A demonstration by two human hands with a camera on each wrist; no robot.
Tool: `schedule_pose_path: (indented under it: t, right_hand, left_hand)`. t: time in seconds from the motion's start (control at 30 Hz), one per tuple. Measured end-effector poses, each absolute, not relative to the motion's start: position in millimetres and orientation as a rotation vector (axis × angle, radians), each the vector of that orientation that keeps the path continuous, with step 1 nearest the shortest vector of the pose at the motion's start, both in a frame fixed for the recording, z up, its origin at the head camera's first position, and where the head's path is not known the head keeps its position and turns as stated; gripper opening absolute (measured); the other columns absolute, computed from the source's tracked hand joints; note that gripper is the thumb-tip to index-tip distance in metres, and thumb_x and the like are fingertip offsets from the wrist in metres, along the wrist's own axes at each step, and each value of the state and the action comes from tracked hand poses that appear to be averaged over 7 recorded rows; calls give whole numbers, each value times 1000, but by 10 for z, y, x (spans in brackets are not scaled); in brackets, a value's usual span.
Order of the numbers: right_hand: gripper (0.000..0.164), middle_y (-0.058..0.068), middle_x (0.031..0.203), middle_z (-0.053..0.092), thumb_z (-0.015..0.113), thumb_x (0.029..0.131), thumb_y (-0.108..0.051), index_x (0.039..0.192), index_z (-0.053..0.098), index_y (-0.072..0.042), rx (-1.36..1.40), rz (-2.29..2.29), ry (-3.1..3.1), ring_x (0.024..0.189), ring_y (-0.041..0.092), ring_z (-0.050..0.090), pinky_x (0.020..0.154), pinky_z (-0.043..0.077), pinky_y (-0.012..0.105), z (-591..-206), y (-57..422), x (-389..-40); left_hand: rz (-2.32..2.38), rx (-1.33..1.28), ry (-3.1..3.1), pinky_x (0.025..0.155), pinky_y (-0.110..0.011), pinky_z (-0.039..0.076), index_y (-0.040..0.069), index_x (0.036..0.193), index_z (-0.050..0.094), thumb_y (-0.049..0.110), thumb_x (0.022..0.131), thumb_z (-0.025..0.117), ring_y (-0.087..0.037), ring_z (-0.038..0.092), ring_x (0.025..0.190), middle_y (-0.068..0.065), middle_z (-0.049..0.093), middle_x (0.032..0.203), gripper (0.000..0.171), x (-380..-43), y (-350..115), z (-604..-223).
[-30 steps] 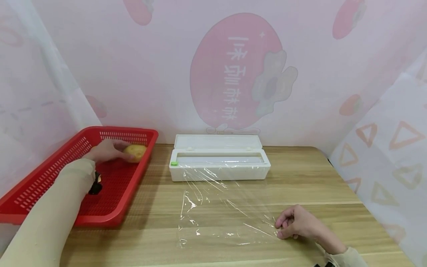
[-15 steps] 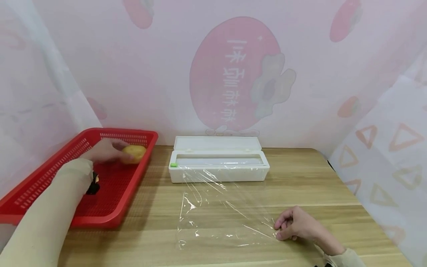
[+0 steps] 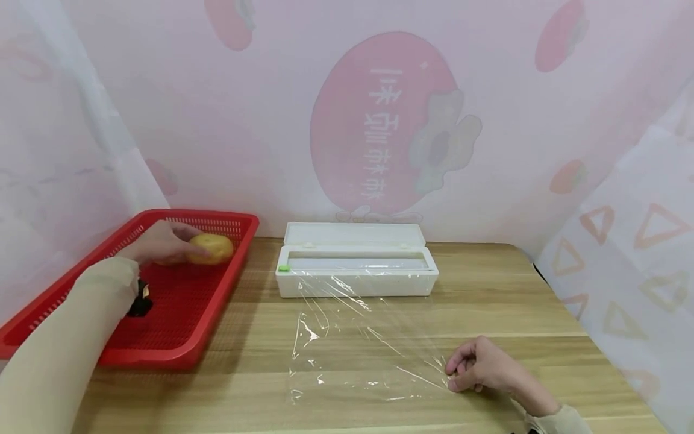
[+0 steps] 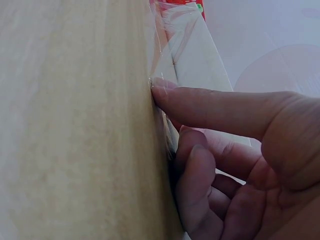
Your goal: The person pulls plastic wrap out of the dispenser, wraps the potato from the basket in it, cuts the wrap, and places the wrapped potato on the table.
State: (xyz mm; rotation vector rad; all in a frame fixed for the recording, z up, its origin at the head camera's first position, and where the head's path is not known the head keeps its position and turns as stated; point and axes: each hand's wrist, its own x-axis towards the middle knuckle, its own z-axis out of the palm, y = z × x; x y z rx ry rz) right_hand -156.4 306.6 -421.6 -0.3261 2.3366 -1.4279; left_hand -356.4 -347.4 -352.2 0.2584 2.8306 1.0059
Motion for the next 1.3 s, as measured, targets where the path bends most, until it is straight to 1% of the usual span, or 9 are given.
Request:
schedule_pose_path:
  t: [0.2,0.47,0.57,0.7,0.77,0.9,1.0,1.23,1.3]
  right_hand:
    - [21,4,65,57,85,71,-2,84,70,3,-332,-1420,2343,51,9,47,44,41,20,-4222,3017,-1609]
    - [22,5,66,58,86,71,-2,84,70,3,-335,-1408,2355,53,10,48,45,42,21,-4189,2998,-1642]
    - [22,5,65,58,86,70,-2,84,70,3,-341,-1407,2357,52,9,48,44,41,20,-4180,3001,-1641]
    - [22,5,65,58,86,70,-3,84,70,3,-354,-1403,2362,51,8,47,44,41,20,-4170,3007,-1635]
    - [22,5,65,58,86,69,-3,83,70,3,-356,-1402,2364,51,8,47,44,41,20,-4170,3008,-1636]
    - [22,5,65,58,86,70,-3,84,70,3,-351,-1401,2367,51,8,47,44,41,20,-4179,3000,-1647]
    - [22,4,65,58,86,70,-3,84,70,3,-343,-1408,2365,51,8,47,44,41,21,-4185,2990,-1660]
    - [22,5,65,58,86,70,-2,84,70,4,-341,-1423,2346,51,9,47,44,41,20,-4196,2986,-1687]
    - [22,4,65,58,86,70,-2,84,70,4,-339,-1430,2341,51,9,47,44,41,20,-4203,2987,-1692]
  left_hand:
    - [992,346,2901,78,-34,51,3,132,59,49,81,78,-28,54,106,-15,61,124,70,-3478,-3521,-3427]
    - [1102,269,2878,86,-42,49,8,136,55,50,80,78,-29,56,111,-14,57,133,74,-3353,-3461,-3164]
    - [1138,267,2874,87,-38,47,6,136,54,48,81,79,-27,55,113,-16,58,132,73,-3329,-3447,-3100]
    - [1183,258,2880,83,-26,46,3,139,51,46,82,79,-23,54,114,-19,56,134,77,-3302,-3416,-3054]
    - [1219,258,2869,83,-24,47,4,139,51,46,82,79,-23,55,114,-19,55,134,76,-3284,-3377,-3024]
    - [1202,271,2902,93,-36,41,8,137,53,50,81,78,-25,50,118,-17,56,133,75,-3227,-3243,-2905]
    - [1191,263,2914,96,-44,37,9,138,52,53,79,78,-27,48,122,-17,55,135,78,-3195,-3125,-2811]
    - [1298,266,2884,80,-25,49,8,135,56,48,79,80,-17,54,111,-13,59,130,73,-3167,-2946,-2750]
    - [1318,279,2883,79,-25,49,8,133,58,48,79,81,-16,55,107,-12,61,127,71,-3154,-2894,-2741]
